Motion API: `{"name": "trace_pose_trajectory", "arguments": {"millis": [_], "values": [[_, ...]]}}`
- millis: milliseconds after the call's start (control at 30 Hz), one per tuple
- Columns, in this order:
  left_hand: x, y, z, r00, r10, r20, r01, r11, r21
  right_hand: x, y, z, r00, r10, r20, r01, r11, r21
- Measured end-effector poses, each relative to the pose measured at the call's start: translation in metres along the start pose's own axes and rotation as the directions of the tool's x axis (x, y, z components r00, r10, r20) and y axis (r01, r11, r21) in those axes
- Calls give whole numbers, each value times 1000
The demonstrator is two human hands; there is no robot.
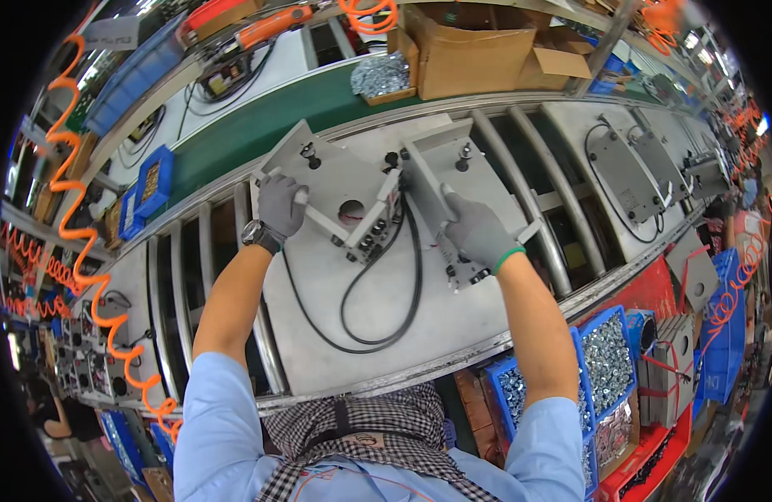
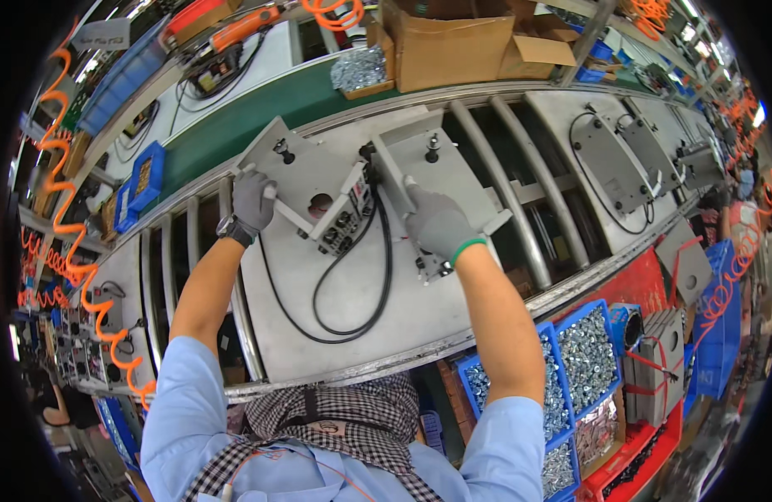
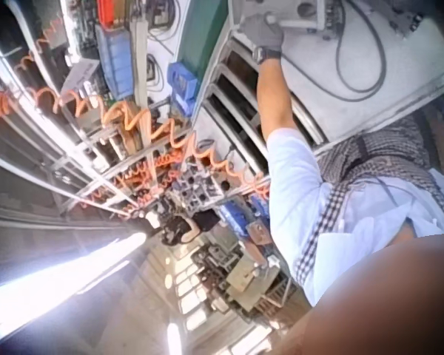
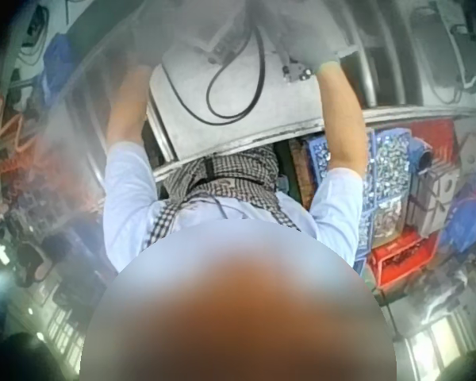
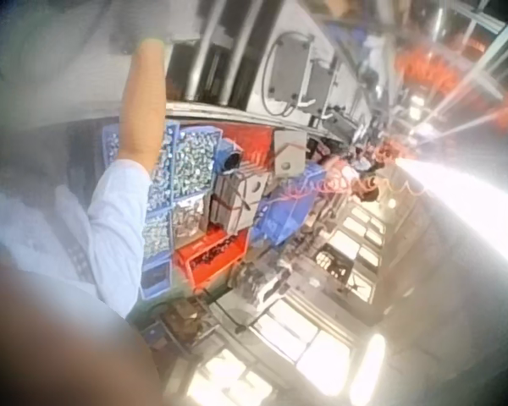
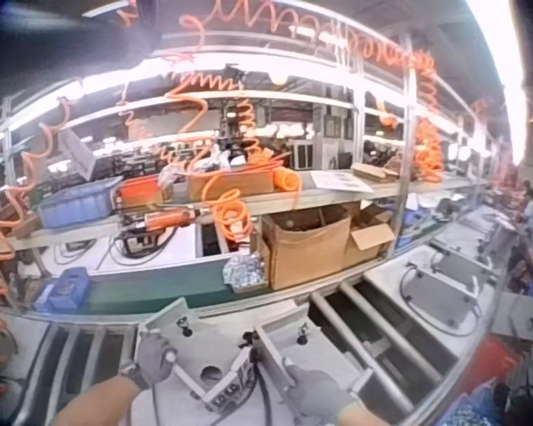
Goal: The person assembles components inside an electronic housing by hand, installing a PCB, screws, a cooling fan, and a wiring harness. The screws are fastened with a pneumatic screwdriver or a manual screwdriver.
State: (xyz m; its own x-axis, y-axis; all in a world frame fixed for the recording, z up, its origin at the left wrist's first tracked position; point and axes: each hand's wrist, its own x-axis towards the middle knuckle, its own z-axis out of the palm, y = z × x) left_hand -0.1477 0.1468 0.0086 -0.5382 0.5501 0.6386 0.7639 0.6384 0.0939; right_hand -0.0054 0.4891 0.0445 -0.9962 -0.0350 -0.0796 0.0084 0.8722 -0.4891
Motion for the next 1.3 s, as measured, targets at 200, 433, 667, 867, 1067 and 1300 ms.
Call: {"name": "trace_pose_trajectory", "arguments": {"millis": [200, 433, 667, 867, 1067, 1300], "values": [[-74, 49, -63, 946, -267, 185, 195, 922, 335, 74, -38, 18, 972, -117, 203, 127, 991, -38], [-103, 220, -97, 705, -457, 543, 437, 882, 175, 121, -111, 46, 824, -412, 388, 451, 892, -10], [-155, 254, -144, 703, -633, 324, 630, 766, 130, 24, -171, 70, 758, -526, 386, 592, 803, -69], [-164, 239, -161, 697, -564, 442, 577, 808, 121, 11, -172, 84, 831, -505, 234, 546, 821, -165], [-167, 225, -170, 755, -497, 427, 546, 838, 8, 28, -173, 96, 766, -620, 168, 641, 754, -141], [-124, 164, -195, 721, -591, 361, 691, 650, -316, 6, -161, 78, 904, -400, -150, 412, 909, 59]]}}
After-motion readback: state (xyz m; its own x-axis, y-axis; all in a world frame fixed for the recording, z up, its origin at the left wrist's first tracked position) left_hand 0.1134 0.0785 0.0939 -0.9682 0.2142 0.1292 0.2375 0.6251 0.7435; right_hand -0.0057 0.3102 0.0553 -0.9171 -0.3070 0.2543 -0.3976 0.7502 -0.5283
